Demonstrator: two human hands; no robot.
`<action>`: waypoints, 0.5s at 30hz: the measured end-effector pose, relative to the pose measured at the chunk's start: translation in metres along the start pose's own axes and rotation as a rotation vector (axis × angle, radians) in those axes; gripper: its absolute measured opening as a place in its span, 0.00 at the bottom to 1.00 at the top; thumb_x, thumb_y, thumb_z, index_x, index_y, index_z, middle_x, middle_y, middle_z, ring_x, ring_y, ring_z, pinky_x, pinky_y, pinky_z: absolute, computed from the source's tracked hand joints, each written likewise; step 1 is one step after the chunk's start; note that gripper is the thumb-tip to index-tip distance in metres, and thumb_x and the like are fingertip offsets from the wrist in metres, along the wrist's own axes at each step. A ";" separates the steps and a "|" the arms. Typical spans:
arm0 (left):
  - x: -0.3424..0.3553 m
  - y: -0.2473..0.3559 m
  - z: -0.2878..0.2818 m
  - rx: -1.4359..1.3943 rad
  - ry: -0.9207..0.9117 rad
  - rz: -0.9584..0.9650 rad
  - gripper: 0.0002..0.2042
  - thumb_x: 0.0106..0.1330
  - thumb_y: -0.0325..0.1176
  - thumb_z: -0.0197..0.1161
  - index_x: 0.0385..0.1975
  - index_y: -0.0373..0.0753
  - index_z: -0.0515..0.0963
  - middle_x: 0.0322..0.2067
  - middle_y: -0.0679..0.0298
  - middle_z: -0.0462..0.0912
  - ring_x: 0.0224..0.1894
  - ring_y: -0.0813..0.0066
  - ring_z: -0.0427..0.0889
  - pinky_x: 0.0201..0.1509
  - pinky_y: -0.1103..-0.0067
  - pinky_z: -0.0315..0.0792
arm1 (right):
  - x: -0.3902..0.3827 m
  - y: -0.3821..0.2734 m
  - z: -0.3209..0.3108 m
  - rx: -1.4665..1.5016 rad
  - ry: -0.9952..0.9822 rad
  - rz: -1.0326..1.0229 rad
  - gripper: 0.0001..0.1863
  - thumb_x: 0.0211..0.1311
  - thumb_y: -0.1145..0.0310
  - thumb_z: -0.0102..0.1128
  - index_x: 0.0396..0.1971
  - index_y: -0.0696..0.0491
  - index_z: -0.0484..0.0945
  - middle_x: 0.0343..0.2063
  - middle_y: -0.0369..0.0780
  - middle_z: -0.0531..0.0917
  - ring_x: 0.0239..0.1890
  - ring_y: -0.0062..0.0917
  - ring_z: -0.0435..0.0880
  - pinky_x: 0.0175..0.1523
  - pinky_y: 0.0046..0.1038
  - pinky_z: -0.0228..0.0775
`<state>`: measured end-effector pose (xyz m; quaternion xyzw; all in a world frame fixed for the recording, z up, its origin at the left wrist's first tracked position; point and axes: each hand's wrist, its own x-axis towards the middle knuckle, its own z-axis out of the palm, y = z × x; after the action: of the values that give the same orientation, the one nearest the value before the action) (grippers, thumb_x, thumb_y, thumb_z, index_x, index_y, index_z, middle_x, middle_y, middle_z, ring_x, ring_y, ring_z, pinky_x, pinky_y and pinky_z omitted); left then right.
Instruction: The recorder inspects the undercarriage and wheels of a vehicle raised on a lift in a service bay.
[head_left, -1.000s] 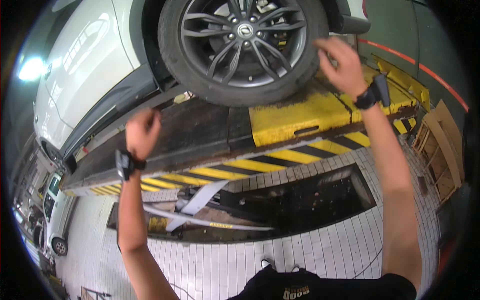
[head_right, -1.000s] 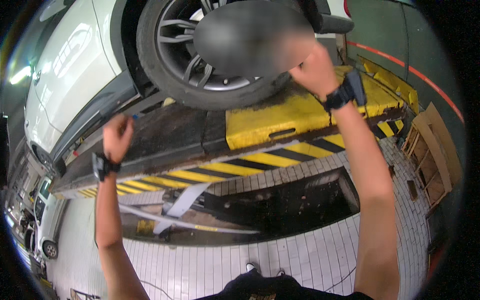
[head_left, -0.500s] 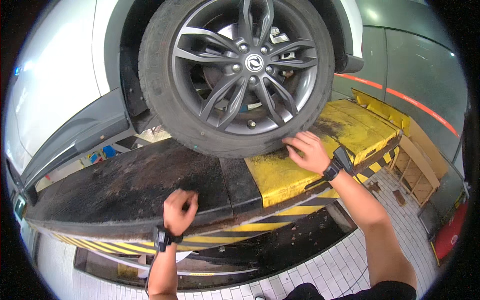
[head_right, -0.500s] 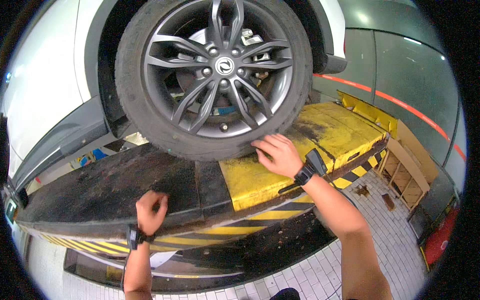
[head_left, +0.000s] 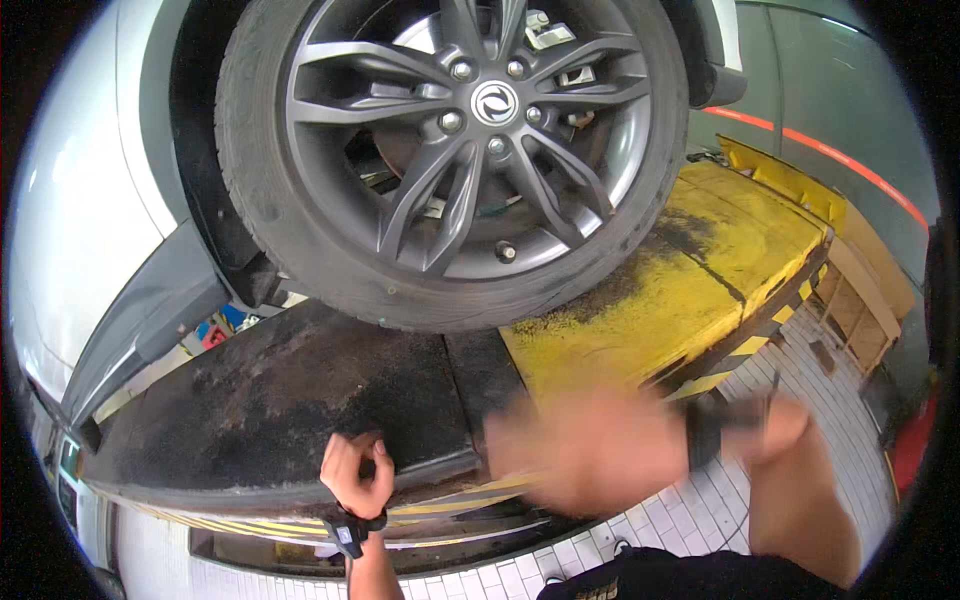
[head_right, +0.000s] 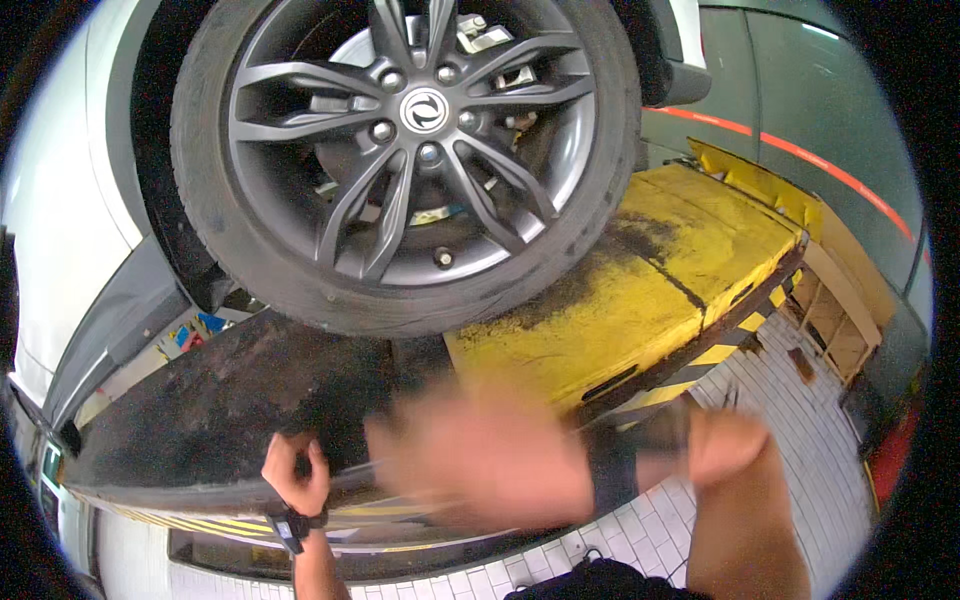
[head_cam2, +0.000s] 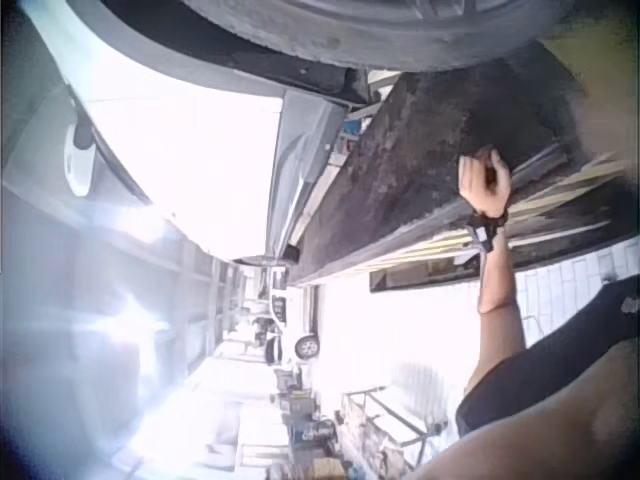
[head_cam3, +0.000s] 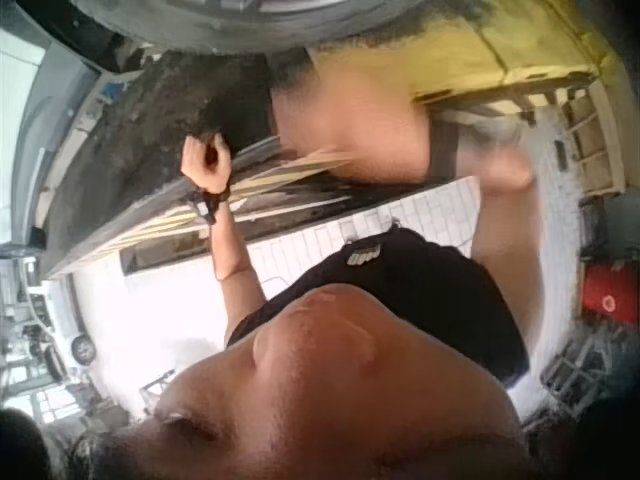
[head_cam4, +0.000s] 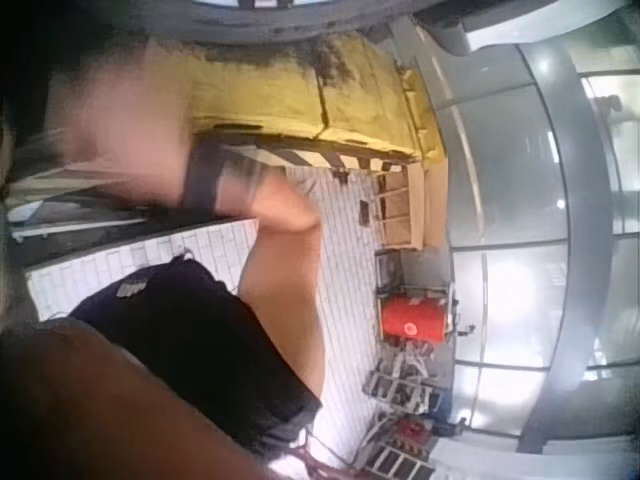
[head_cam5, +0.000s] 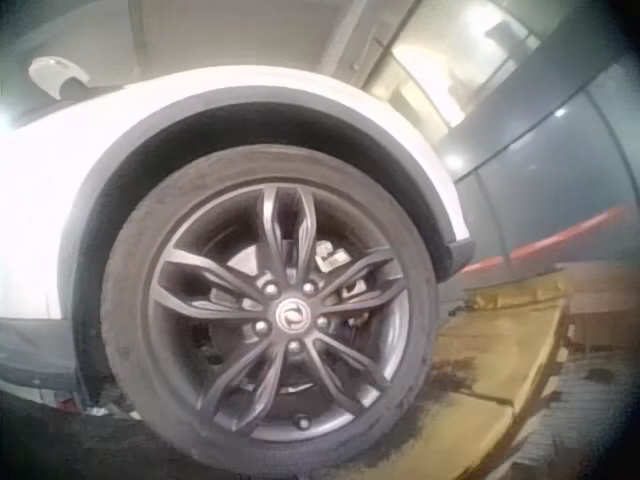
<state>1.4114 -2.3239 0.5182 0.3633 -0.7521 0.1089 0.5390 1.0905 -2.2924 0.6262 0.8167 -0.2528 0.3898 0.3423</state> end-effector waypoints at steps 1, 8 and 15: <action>-0.003 0.003 -0.008 0.023 0.019 0.020 0.03 0.59 0.21 0.63 0.31 0.35 0.81 0.27 0.54 0.80 0.27 0.55 0.78 0.34 0.70 0.71 | -0.023 -0.055 -0.023 0.271 -0.133 0.090 0.06 0.62 0.67 0.60 0.32 0.54 0.79 0.23 0.44 0.77 0.30 0.38 0.85 0.34 0.39 0.77; -0.004 -0.002 -0.006 -0.079 0.051 0.059 0.03 0.59 0.21 0.64 0.31 0.35 0.83 0.25 0.57 0.80 0.26 0.61 0.77 0.33 0.71 0.70 | -0.068 -0.066 -0.045 0.085 -0.275 0.126 0.08 0.54 0.66 0.67 0.31 0.50 0.79 0.33 0.36 0.77 0.35 0.26 0.79 0.40 0.31 0.74; -0.005 -0.009 -0.009 -0.151 -0.006 0.045 0.03 0.64 0.21 0.62 0.33 0.33 0.82 0.29 0.55 0.82 0.30 0.57 0.79 0.37 0.69 0.72 | -0.052 -0.074 -0.063 -0.269 -0.147 -0.353 0.09 0.62 0.73 0.57 0.36 0.57 0.85 0.40 0.40 0.87 0.47 0.28 0.87 0.64 0.31 0.77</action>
<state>1.4245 -2.3236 0.5151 0.3047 -0.7677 0.0629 0.5602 1.0823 -2.1898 0.5860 0.8215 -0.1799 0.2264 0.4915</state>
